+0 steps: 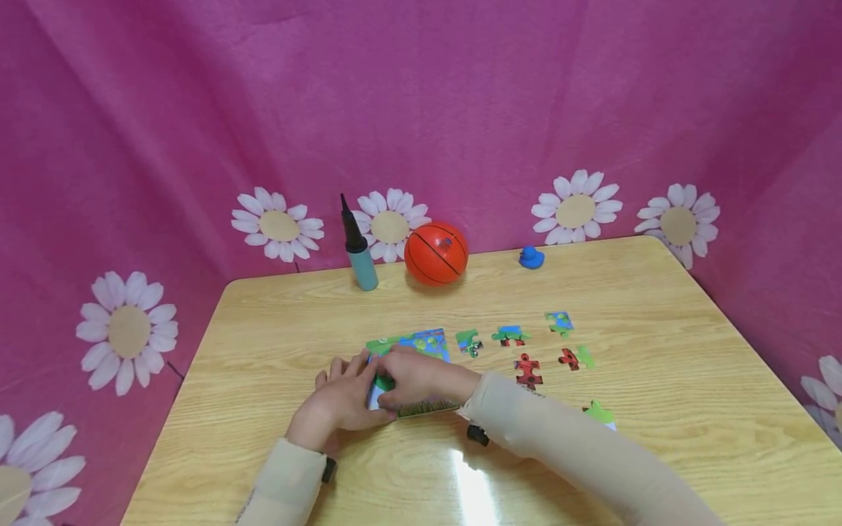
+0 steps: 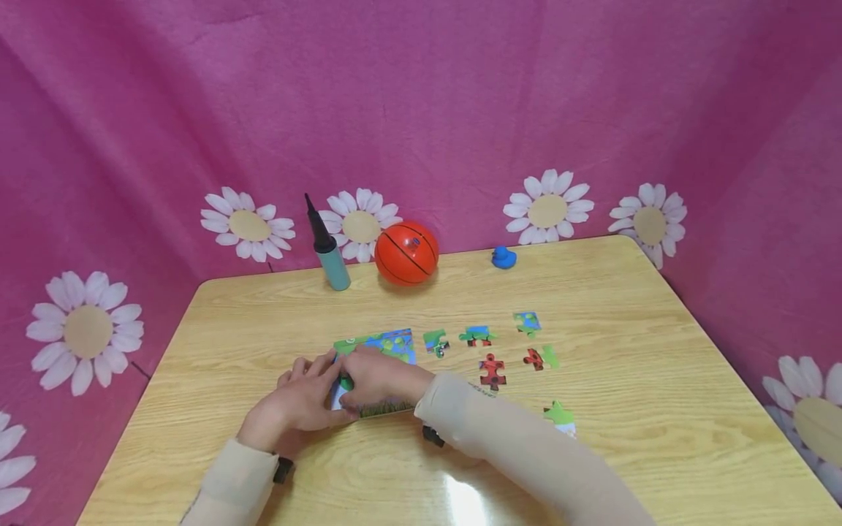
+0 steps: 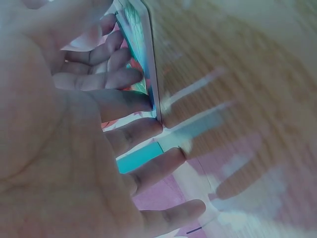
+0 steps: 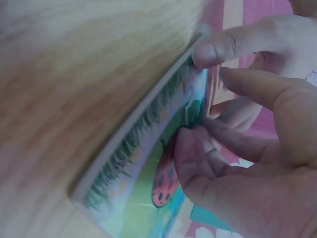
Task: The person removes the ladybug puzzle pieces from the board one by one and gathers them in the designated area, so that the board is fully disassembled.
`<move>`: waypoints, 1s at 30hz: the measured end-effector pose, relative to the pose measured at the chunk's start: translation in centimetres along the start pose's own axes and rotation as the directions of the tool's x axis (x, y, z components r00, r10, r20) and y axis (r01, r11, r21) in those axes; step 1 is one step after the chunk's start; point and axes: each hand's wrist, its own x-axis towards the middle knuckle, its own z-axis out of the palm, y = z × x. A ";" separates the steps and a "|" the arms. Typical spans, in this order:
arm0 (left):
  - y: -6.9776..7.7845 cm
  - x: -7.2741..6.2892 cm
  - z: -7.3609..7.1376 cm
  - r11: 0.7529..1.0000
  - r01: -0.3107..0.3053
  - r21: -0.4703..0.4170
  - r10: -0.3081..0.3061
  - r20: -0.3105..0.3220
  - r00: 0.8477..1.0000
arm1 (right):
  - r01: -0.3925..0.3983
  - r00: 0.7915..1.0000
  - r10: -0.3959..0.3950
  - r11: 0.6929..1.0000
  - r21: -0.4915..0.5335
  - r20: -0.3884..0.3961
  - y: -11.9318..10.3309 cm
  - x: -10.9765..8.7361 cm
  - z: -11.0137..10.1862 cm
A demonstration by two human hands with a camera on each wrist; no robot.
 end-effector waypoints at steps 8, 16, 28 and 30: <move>0.1 -0.1 0.0 1.000 -0.001 -0.001 0.001 -0.020 1.000 | 0.000 1.000 0.000 0.992 0.125 -0.001 0.1 0.2 0.3; 0.1 -0.1 0.3 1.000 0.003 -0.005 -0.003 -0.011 1.000 | -0.074 0.997 0.073 0.991 0.115 0.008 -0.2 0.3 0.5; 0.1 0.0 0.0 1.000 0.001 -0.004 -0.001 -0.003 1.000 | -0.048 0.999 0.050 0.989 0.139 -0.011 0.0 0.4 0.5; 0.1 0.1 0.0 1.000 0.002 -0.003 -0.002 -0.004 1.000 | -0.041 0.999 0.044 0.984 0.175 -0.014 0.3 0.3 0.4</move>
